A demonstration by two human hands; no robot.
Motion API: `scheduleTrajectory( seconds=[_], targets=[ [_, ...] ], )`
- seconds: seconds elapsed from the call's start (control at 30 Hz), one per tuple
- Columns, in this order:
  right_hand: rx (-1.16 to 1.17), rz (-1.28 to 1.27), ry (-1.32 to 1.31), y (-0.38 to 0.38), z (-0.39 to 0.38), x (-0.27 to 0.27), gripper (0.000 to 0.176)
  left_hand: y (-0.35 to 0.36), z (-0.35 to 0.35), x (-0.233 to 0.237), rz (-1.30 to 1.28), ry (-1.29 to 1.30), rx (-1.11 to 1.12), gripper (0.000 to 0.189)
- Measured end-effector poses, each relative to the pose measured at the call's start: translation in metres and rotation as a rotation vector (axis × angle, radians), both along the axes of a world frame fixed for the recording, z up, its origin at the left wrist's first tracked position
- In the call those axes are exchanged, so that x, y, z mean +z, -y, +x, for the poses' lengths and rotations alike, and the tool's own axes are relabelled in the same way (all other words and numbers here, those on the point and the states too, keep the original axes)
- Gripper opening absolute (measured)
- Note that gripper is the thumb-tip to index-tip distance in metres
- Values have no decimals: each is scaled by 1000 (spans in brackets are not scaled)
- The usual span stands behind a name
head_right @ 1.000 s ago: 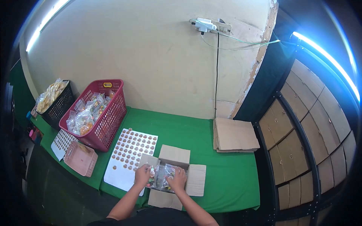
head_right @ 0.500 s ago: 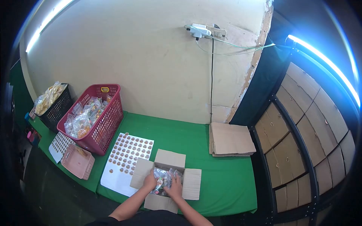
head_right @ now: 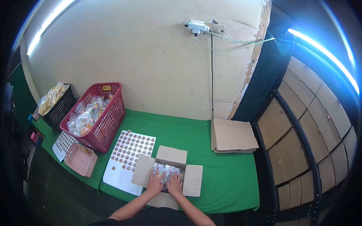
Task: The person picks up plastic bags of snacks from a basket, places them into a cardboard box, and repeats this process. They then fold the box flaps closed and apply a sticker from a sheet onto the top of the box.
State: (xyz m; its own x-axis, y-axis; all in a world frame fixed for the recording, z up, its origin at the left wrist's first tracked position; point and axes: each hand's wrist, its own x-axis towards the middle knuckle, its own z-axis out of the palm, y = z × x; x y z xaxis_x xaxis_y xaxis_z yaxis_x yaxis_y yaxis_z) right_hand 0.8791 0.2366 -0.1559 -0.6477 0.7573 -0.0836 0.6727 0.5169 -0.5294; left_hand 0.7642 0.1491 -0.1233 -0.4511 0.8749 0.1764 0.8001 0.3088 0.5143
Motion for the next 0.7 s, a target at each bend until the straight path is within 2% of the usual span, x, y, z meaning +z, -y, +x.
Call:
scheduleTrajectory(
  seconds=[0.03, 0.07, 0.1, 0.27, 0.33, 0.4, 0.43, 0.47, 0.5, 0.53, 0.57, 0.6, 0.63, 0.67, 0.7],
  targets=[
    [1, -1, 0, -6, 3, -14, 67, 1, 2, -4, -64, -72, -131, 59],
    [-15, -24, -150, -12, 6, -27, 66, 4, 4, -9, -128, -144, -263, 55],
    [-33, -46, -300, -14, 8, -28, 65, 8, 5, -14, -210, -148, -256, 50],
    [-43, -124, -275, -16, 17, -19, 61, 19, 0, -20, -213, -142, -250, 51],
    [-53, -134, -283, -18, 18, 2, 58, 19, -3, -14, -210, -165, -232, 52],
    [-54, -85, -580, -29, 35, 32, 50, 21, -8, -8, -54, -54, -183, 57],
    [-120, 20, -620, -38, 47, 36, 45, 24, -16, 1, -57, -52, -183, 57],
    [-187, 126, -656, -46, 62, 40, 41, 30, -30, 15, 24, -7, -72, 59],
    [-292, 107, -677, -54, 77, 47, 37, 39, -44, 21, 104, 38, 38, 61],
    [-397, 90, -696, -56, 91, 55, 33, 48, -64, 9, 151, -14, 135, 61],
    [-400, 89, -692, -53, 104, 63, 33, 57, -80, 5, 171, 21, 267, 59],
    [-432, 81, -595, -46, 115, 72, 32, 66, -91, 3, 226, 2, 403, 56],
    [-460, 72, -498, -41, 122, 77, 31, 73, -104, 3, 192, 139, 432, 54],
    [-249, 43, -513, -29, 120, 74, 35, 78, -113, 2, 156, 276, 461, 52],
    [-37, 12, -524, -14, 114, 69, 40, 80, -115, -8, 152, 278, 466, 52]
  ],
)
